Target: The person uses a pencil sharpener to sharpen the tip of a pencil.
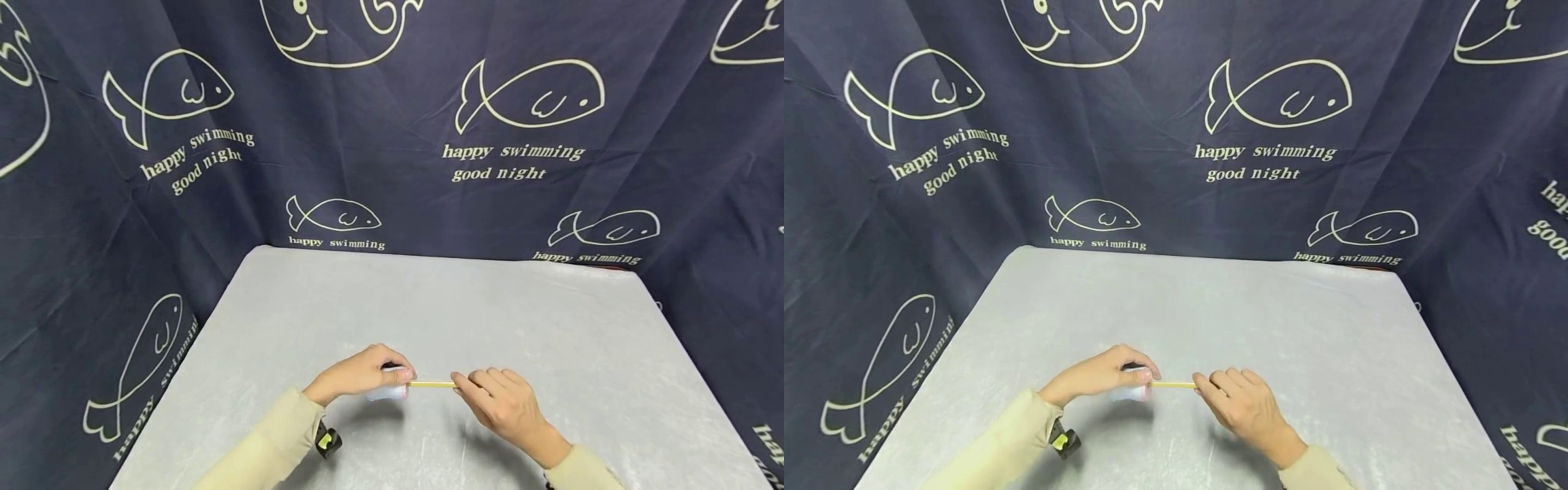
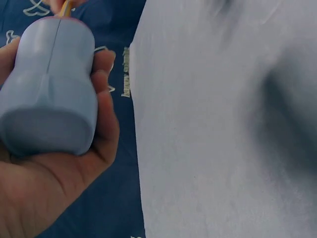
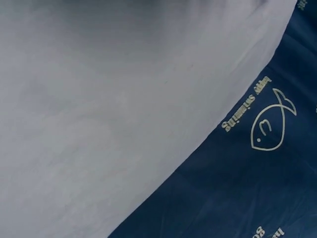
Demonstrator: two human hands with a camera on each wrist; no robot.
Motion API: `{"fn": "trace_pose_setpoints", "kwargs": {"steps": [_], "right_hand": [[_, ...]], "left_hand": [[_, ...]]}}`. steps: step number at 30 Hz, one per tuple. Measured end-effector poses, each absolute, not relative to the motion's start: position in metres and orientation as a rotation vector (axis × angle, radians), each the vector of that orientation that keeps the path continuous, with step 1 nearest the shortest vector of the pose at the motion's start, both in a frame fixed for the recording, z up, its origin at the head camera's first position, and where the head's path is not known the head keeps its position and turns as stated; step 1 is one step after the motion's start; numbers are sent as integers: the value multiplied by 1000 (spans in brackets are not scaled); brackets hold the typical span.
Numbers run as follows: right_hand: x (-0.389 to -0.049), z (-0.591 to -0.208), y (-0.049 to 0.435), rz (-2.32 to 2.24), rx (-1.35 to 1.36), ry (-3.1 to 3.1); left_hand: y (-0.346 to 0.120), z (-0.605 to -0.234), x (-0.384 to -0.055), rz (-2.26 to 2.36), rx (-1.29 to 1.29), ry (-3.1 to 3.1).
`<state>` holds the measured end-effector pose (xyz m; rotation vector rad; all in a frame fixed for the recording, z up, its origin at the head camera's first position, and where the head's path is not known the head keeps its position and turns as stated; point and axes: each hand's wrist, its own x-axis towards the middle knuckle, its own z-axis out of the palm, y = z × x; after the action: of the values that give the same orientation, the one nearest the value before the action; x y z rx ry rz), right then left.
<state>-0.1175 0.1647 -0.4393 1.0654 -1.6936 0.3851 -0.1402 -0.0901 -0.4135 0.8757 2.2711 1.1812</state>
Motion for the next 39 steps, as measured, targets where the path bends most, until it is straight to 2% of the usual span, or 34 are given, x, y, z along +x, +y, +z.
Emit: {"fn": "trace_pose_setpoints", "kwargs": {"steps": [5, 8, 10, 13, 18, 24, 27, 33, 39], "right_hand": [[-111, -446, 166, 581, 1040, -1944], [-107, -446, 172, 1098, 983, -2530], [-108, -443, 177, 1526, 805, -2847], [-115, -439, 183, 1941, 662, -3013], [-118, -440, 188, 2029, 705, -3012], [-119, -447, 186, 2196, 701, -2965], [-115, -447, 184, 2011, 719, -2954], [-109, -441, 171, 1185, 711, -2824], [-111, -446, 169, 787, 877, -2442]], "left_hand": [[-83, -419, -131, 1082, 932, 2449], [-77, -430, -123, 883, 1102, 2691], [-74, -440, -119, 751, 1268, 2845], [-71, -451, -114, 655, 1466, 2979], [-69, -456, -113, 611, 1530, 3028], [-77, -445, -118, 511, 1497, 3011], [-81, -437, -122, 497, 1428, 2990], [-92, -420, -131, 658, 1127, 2911], [-93, -412, -140, 864, 973, 2755]]}}
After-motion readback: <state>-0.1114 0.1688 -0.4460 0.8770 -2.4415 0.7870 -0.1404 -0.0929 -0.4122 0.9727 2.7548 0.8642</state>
